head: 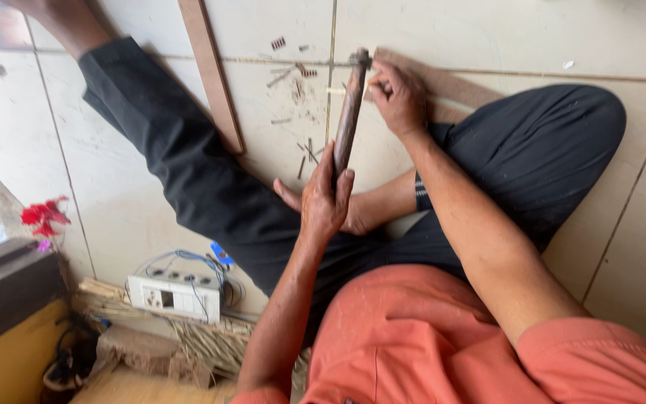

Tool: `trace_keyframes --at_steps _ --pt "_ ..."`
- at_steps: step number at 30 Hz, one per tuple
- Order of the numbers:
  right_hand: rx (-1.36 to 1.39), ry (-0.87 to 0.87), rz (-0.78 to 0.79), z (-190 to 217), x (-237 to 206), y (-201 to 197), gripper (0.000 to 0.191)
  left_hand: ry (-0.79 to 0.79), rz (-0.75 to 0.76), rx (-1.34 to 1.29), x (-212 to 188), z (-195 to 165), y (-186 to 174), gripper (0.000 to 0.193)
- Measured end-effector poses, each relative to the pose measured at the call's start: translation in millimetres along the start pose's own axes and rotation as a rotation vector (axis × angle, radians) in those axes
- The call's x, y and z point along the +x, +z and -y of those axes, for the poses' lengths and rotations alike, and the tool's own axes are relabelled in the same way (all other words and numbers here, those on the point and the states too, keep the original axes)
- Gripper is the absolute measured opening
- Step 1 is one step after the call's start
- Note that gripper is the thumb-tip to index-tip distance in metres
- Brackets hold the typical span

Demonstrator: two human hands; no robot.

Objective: The person sits on a tiled floor and uses a hammer to drive nails into small wooden pieces. They repeatedly pick up nails, position them on the wood, and hammer them in. The person also joins two pieces of wood together and hammers nails to secure the joint.

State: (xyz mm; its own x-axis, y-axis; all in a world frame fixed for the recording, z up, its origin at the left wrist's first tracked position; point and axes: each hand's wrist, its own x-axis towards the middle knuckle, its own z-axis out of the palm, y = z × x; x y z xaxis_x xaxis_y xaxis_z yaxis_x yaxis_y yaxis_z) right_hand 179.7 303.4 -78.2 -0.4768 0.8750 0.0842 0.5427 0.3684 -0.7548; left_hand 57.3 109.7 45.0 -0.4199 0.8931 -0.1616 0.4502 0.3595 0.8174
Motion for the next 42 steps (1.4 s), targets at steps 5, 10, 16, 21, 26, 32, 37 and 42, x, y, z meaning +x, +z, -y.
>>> trace_keyframes --at_steps 5,10,16,21,26,32,37,42 --pt "-0.132 -0.151 -0.063 3.1 -4.0 -10.9 0.087 0.026 -0.004 -0.020 -3.4 -0.7 -4.3 0.059" --pt "-0.037 -0.039 0.021 -11.5 -12.2 -9.5 0.093 0.037 0.047 0.046 -2.0 -15.9 -3.5 0.060" --pt "-0.160 -0.081 -0.070 -23.0 -11.4 -3.1 0.068 0.281 -0.024 0.209 -3.3 -23.2 -5.2 0.063" --pt "-0.052 0.003 0.034 -19.1 -14.2 -10.1 0.096 -0.022 0.071 0.307 14.1 -7.3 1.8 0.063" --pt "-0.050 0.005 0.031 -14.8 -8.4 -11.7 0.093 0.278 -0.120 0.256 3.0 -3.8 -1.1 0.060" --pt "-0.045 -0.048 -0.004 -19.9 -10.5 -5.4 0.097 -0.177 0.155 0.290 9.5 4.7 0.5 0.064" --pt "-0.135 -0.052 0.030 -14.9 -12.8 -0.2 0.093 0.049 -0.069 0.247 -16.2 10.1 -11.5 0.057" --pt "-0.112 -0.150 -0.004 20.5 -8.1 2.6 0.073 -0.562 0.137 -0.236 -63.9 7.1 -41.5 0.061"
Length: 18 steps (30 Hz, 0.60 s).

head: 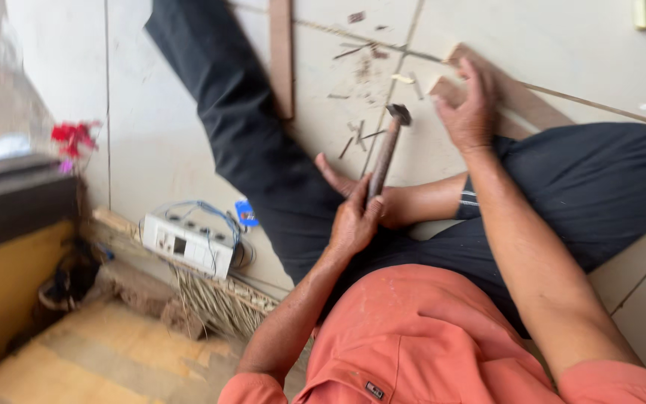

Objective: The person sits on a tiled floor and uses a hammer to drive nails into small wooden pieces. They repeatedly pick up nails, position them on the wood, and hammer them in. The person also joins two pieces of wood together and hammers nails to secure the joint.

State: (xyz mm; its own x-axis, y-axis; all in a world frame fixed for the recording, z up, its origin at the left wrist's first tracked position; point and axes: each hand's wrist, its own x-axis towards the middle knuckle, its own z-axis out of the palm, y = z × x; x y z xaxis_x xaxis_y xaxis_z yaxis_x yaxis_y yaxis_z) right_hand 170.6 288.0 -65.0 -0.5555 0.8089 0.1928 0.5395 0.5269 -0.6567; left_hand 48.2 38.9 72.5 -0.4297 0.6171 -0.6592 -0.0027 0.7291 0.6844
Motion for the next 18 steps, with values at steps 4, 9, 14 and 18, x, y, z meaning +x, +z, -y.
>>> trace_keyframes --at_steps 4,9,14,18 --pt "-0.034 -0.164 0.097 39.7 17.5 9.1 0.030 -0.167 0.169 -0.077 -6.3 18.1 -17.5 0.065" --pt "-0.114 -0.274 0.611 102.8 40.5 69.9 0.014 0.174 0.165 0.026 14.0 46.7 -22.3 0.059" --pt "-0.170 -0.322 0.760 172.8 40.7 149.0 0.018 0.136 0.223 0.101 24.0 67.9 -16.9 0.059" --pt "-0.178 -0.372 0.682 215.4 31.7 202.8 0.017 0.092 0.277 0.192 31.9 82.9 -15.1 0.048"
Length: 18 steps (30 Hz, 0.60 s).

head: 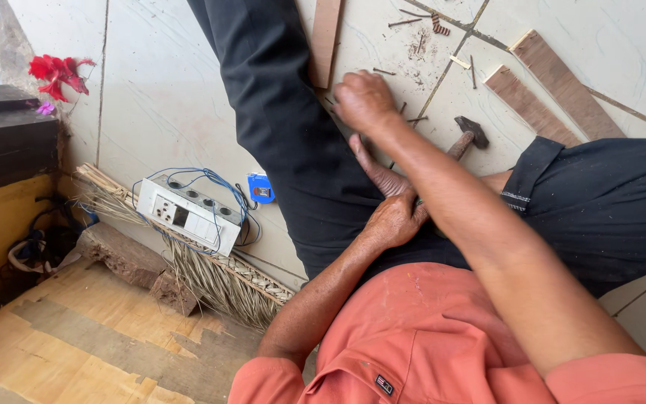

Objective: The person sits on a tiled floor and uses a hammer to drive nails into small wooden pieces. They repeatedly pick up nails, position them on the wood, and hammer them in. The person also joins two pieces of wood together and hammers nails to secure the joint.

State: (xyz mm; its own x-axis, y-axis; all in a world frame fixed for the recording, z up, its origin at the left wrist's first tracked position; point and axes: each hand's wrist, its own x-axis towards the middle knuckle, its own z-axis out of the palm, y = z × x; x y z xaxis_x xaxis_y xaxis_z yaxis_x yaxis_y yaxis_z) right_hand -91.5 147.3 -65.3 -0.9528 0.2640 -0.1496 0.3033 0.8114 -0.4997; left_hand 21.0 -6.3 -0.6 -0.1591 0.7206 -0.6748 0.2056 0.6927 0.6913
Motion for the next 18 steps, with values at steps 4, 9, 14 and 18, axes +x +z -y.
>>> trace_keyframes --at_steps 4,9,14,18 --pt "-0.264 -0.064 -0.261 29.3 21.1 25.2 0.005 0.328 -0.083 -0.083 7.0 15.4 2.6 0.037" --pt "-0.356 0.016 -0.014 29.8 14.6 20.3 0.008 0.282 -0.045 -0.070 5.0 18.2 6.4 0.039" --pt "-0.146 0.047 -0.088 -4.1 -11.3 -20.3 0.008 0.120 -0.046 -0.094 -6.3 -2.4 2.1 0.052" --pt "0.290 0.219 -0.245 -50.3 -72.5 -63.8 0.016 0.135 -0.087 -0.110 -15.1 -20.6 -4.1 0.059"
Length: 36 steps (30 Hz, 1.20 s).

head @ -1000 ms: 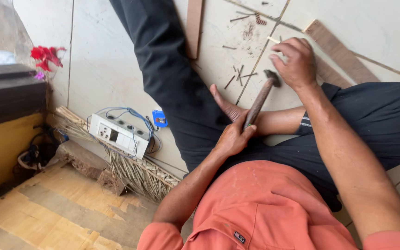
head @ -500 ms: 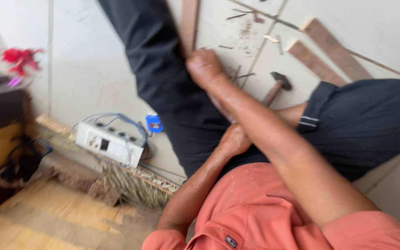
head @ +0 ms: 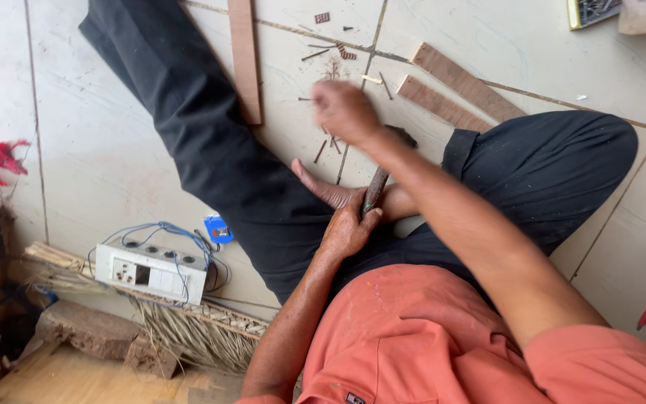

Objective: The person sits on a tiled floor and uses a hammer to drive nails into small wooden pieces. They repeatedly pick up nails, position them on the wood, and hammer them in. The person also joins two pieces of wood together and hammers nails to secure the joint.

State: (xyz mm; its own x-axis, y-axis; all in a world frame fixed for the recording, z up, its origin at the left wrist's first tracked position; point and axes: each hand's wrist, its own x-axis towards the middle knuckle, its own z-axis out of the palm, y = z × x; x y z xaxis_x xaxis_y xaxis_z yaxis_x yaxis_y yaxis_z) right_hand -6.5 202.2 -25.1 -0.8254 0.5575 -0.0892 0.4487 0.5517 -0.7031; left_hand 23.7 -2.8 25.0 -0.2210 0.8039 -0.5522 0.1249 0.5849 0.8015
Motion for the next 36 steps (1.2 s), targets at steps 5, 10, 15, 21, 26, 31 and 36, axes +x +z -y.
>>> trace_keyframes --at_steps 5,10,15,21,26,31,36 --pt "0.322 0.103 -0.405 -82.4 -62.7 -57.3 0.014 -0.120 0.041 -0.044 -1.0 -12.2 -0.3 0.062" --pt "0.586 0.244 -0.510 -141.9 -94.1 -47.3 0.010 -0.142 0.040 -0.037 2.0 -18.2 8.4 0.063" --pt "0.613 0.267 -0.526 -159.0 -92.1 -34.8 0.008 -0.184 0.052 -0.030 5.4 -23.2 11.3 0.063" --pt "0.313 0.280 -0.578 -152.8 -79.6 -32.0 0.010 -0.201 0.064 -0.027 8.9 -24.4 6.3 0.065" --pt "0.212 0.273 -0.596 -150.1 -77.3 -29.1 0.011 -0.176 0.057 -0.027 9.5 -22.5 4.6 0.065" --pt "0.229 0.300 -0.586 -151.3 -76.6 -26.6 0.010 -0.192 0.061 -0.026 9.8 -21.2 3.3 0.065" --pt "0.244 0.302 -0.585 -152.3 -77.1 -25.8 0.010 -0.195 0.069 -0.028 9.5 -21.9 3.1 0.066"
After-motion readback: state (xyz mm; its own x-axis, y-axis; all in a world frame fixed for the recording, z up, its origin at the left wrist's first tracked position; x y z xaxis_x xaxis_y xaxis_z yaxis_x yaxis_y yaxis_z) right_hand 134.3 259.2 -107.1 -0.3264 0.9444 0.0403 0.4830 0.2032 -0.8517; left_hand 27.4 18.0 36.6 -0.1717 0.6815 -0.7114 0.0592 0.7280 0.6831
